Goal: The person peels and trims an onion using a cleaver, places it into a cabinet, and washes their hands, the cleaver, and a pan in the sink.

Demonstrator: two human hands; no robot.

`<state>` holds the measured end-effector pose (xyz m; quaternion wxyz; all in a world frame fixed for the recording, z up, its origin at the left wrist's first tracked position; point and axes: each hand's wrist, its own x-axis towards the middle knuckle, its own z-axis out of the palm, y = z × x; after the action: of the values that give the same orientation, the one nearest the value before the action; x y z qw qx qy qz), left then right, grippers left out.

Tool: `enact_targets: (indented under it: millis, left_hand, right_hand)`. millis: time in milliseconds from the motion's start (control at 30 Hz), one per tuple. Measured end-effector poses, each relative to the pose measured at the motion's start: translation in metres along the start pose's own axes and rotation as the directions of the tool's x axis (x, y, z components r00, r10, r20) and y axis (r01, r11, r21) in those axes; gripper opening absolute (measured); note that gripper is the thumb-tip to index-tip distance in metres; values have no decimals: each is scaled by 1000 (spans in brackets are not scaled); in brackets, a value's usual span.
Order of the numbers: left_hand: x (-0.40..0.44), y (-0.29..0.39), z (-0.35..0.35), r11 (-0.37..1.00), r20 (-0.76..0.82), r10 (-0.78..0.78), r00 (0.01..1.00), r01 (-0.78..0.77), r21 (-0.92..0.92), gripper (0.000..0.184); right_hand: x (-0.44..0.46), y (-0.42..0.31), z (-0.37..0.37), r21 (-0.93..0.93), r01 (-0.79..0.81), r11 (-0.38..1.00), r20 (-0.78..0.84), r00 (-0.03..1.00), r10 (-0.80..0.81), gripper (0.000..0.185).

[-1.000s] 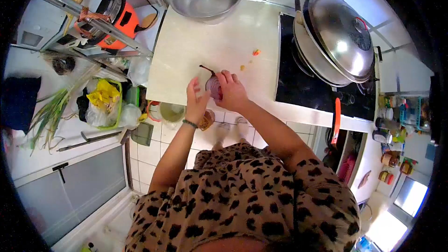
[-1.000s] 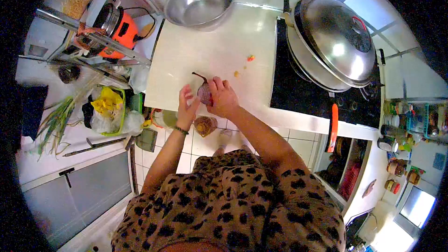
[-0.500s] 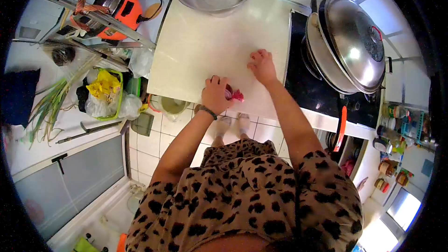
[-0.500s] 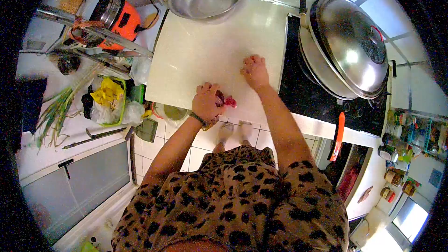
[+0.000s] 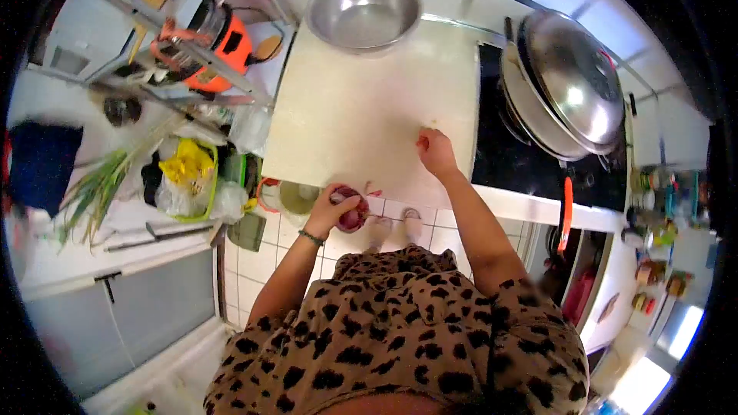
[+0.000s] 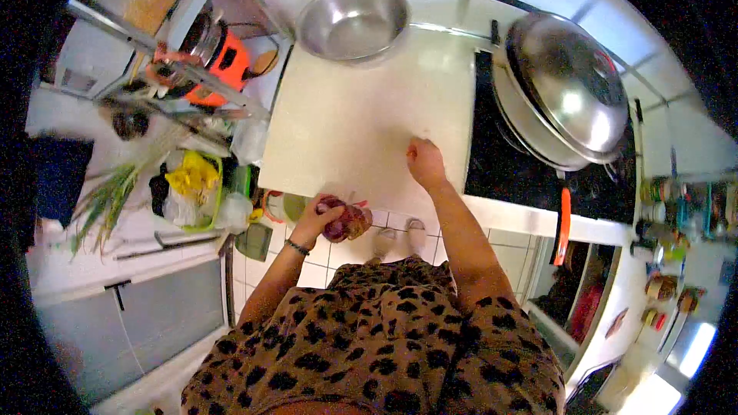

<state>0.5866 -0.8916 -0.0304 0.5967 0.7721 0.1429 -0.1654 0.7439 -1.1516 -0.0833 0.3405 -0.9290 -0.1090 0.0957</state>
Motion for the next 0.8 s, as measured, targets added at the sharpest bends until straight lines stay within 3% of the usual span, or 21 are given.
enact_targets:
  millis: [33,67,100,133,167,200,267,400,467,567,600,633,667,700,733,767,800]
  left_hand:
    - [-10,3,-2,951,38,-110,993,117,-287,45]
    - [-16,3,-5,808,113,-220,969,246,-536,45]
    - [-17,-6,-11,748,239,-192,952,300,-592,46]
    - [-23,-5,-12,758,274,-207,939,331,-562,46]
    - [-28,-2,-12,713,301,-197,933,347,-609,46]
    - [-30,2,-12,664,323,-181,929,358,-657,46]
    - [-29,3,-10,684,369,-150,917,366,-632,46]
    - [-29,17,-1,747,516,-44,856,371,-552,50]
    - [-29,17,7,751,519,-17,855,353,-558,51]
    - [-37,26,24,704,585,-30,811,432,-563,40]
    - [-42,27,28,713,581,-11,814,414,-566,37]
    - [-38,13,34,699,618,-16,786,451,-555,35]
    - [-47,-6,34,676,628,-29,777,478,-560,33]
    - [-64,0,35,717,591,-64,804,449,-533,34]
    - [-82,6,43,751,551,-95,829,423,-507,35]
    - [-96,-19,50,747,464,-149,873,407,-526,38]
    - [-106,-43,56,745,395,-194,898,397,-536,40]
  right_hand:
    - [-10,5,-3,231,-109,967,-3,994,113,15]
    - [-16,10,-3,238,-140,961,-27,988,150,15]
    - [-21,16,1,825,-197,530,65,964,257,13]
    - [-31,17,2,974,-132,-185,180,946,272,11]
    - [-43,21,-3,914,-121,-388,196,968,160,11]
    - [-59,12,-12,913,-92,-397,180,966,188,11]
    - [-82,-16,-37,829,-54,-556,203,956,210,12]
    - [-134,-25,-64,802,72,-593,95,964,246,12]
    - [-167,-21,-71,791,91,-605,123,945,302,18]
    - [-223,11,-56,809,95,-580,139,928,346,15]
    - [-245,25,-53,821,74,-567,151,928,340,13]
    - [-269,29,-51,912,16,-409,223,819,528,10]
    - [-294,56,-35,916,-5,-402,221,842,493,9]
    - [-311,61,-29,939,-124,-319,315,680,663,6]
    - [-332,81,-16,926,-175,-336,359,686,633,7]
    - [-342,74,-9,934,-260,-247,353,543,762,9]
    - [-363,102,12,913,-388,-128,361,618,699,10]
